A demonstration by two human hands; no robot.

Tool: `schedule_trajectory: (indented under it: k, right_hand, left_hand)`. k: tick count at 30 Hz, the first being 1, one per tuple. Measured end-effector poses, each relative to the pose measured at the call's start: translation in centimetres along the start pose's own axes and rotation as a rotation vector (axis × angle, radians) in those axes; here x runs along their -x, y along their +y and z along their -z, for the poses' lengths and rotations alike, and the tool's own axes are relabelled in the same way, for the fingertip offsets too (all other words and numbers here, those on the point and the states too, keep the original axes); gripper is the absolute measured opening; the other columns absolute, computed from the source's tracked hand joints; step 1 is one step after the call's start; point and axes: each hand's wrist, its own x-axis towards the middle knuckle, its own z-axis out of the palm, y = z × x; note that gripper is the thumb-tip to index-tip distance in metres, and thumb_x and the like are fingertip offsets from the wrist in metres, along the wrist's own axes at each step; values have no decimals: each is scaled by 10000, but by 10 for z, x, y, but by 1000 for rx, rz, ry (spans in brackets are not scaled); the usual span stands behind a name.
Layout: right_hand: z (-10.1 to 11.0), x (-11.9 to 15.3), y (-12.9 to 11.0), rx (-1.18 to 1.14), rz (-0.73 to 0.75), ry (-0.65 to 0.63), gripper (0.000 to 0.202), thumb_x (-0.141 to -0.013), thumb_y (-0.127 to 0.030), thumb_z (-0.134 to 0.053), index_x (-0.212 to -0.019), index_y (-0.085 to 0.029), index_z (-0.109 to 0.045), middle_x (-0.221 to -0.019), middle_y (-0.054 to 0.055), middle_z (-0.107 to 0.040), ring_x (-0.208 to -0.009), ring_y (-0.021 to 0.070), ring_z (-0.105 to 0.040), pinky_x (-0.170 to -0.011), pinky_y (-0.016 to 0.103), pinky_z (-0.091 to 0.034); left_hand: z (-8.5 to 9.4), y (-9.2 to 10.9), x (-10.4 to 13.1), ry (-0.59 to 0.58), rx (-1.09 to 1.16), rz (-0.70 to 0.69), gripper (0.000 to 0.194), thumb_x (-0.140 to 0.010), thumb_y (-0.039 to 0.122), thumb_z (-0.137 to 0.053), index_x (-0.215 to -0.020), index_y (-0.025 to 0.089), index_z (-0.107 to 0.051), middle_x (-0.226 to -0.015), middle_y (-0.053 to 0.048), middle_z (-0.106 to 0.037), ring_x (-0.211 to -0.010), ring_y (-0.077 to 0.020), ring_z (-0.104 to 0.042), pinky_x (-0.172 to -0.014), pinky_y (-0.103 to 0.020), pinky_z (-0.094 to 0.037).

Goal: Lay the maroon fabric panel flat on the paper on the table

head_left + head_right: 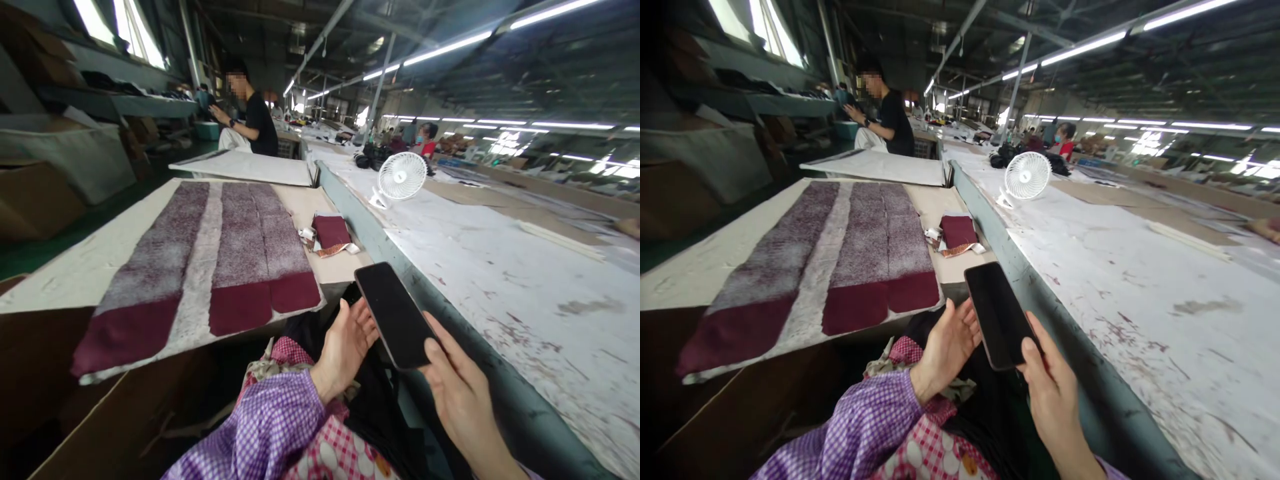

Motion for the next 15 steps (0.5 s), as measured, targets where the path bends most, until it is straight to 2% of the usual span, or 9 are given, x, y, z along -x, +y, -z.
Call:
schedule_trajectory:
  k: [1,3,5,7,10,15]
  right_hand:
    - [-7,-2,4,48,76,-30,606,-895,-503,-706,-1407,-205,-577,-1429,117,-564,-1203,256,-634,-880,281,-609]
    - [-16,-3,11,198,279,-93,504,-960,-411,-647,-1423,-231,-562,-1453,86,-544,-1265,208,-587,-953,229,-556]
    - [-22,0,14,341,485,-114,446,-988,-304,-610,-1428,-253,-554,-1448,61,-551,-1272,162,-576,-989,181,-508]
    - [-25,6,12,439,624,-99,437,-999,-241,-580,-1433,-261,-544,-1414,50,-584,-1238,137,-599,-992,160,-493]
    - [-26,16,5,548,732,-46,403,-1010,-233,-550,-1414,-241,-555,-1341,48,-643,-1199,114,-627,-1012,145,-464]
    - [-21,29,-3,614,793,-40,397,-1023,-237,-511,-1418,-209,-528,-1336,68,-644,-1196,121,-631,-1024,160,-460]
  left_hand:
    - [-10,9,0,22,114,-22,479,-1014,540,-369,-1135,184,-665,-1170,-77,-695,-1044,-187,-659,-966,-295,-485]
    - [-24,21,2,72,193,-31,427,-1016,496,-411,-1060,191,-705,-1032,-47,-731,-955,-182,-682,-938,-300,-501]
    - [-30,27,6,113,225,-4,457,-1014,493,-415,-1036,164,-731,-959,-64,-749,-934,-210,-697,-954,-337,-507]
    - [-30,27,12,143,243,38,460,-1011,474,-434,-984,145,-754,-900,-75,-760,-941,-235,-708,-979,-366,-504]
    - [-26,24,21,173,271,97,438,-1017,416,-446,-923,137,-771,-846,-72,-765,-937,-241,-719,-1002,-374,-498]
    - [-23,18,31,118,290,169,488,-1027,414,-410,-885,140,-787,-822,-96,-765,-934,-256,-727,-1003,-402,-501]
